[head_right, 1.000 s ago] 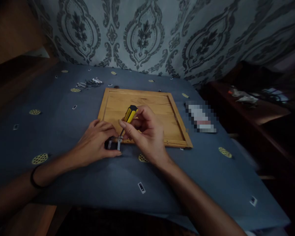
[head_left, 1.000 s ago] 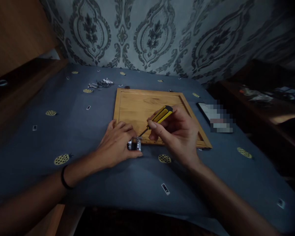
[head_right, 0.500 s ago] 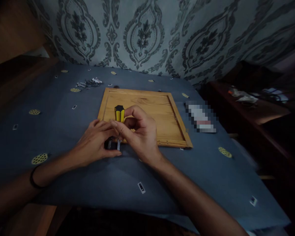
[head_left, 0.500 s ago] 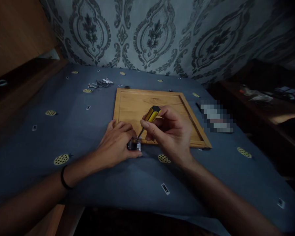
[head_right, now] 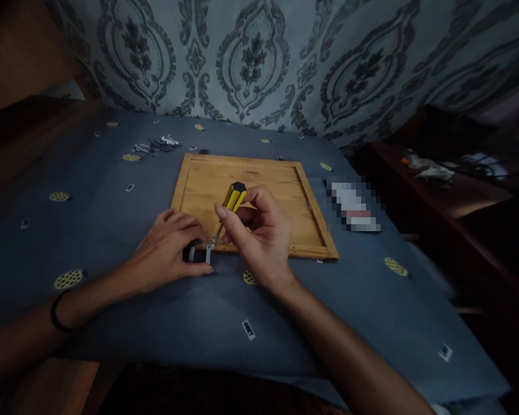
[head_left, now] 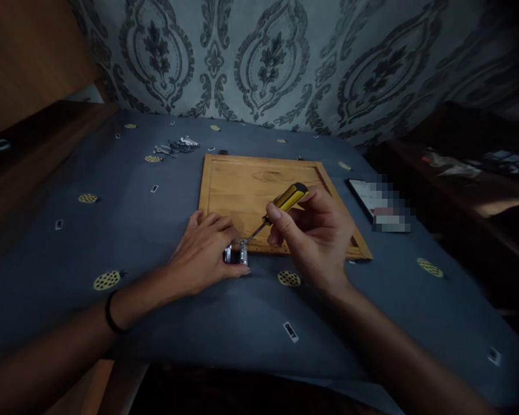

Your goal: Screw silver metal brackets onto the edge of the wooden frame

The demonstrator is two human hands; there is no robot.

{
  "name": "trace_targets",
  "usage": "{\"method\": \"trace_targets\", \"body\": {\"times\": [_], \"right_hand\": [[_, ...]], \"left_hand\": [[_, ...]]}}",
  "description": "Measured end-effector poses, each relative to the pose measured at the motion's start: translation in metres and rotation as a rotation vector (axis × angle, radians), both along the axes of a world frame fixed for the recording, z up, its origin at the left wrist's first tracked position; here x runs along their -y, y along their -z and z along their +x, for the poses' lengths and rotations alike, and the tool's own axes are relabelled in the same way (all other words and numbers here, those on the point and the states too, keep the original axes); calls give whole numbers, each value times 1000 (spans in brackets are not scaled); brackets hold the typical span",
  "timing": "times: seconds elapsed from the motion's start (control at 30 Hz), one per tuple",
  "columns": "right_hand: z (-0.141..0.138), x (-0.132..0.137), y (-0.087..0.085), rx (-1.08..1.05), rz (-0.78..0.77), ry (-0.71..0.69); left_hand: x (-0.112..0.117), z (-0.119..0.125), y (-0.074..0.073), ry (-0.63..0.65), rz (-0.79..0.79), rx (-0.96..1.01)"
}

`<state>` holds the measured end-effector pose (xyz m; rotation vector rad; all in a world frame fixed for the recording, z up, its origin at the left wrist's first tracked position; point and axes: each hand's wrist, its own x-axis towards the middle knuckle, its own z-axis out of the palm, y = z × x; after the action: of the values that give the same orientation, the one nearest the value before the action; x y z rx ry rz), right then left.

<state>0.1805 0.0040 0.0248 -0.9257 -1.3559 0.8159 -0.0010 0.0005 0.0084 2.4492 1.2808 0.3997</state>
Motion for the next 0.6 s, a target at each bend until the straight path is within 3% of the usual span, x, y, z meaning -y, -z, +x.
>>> {"method": "trace_targets", "body": {"times": [0.6], "right_hand": [[-1,0,0,84,-8,-50]], "left_hand": [[-1,-2,6,-5,42,19]]}}
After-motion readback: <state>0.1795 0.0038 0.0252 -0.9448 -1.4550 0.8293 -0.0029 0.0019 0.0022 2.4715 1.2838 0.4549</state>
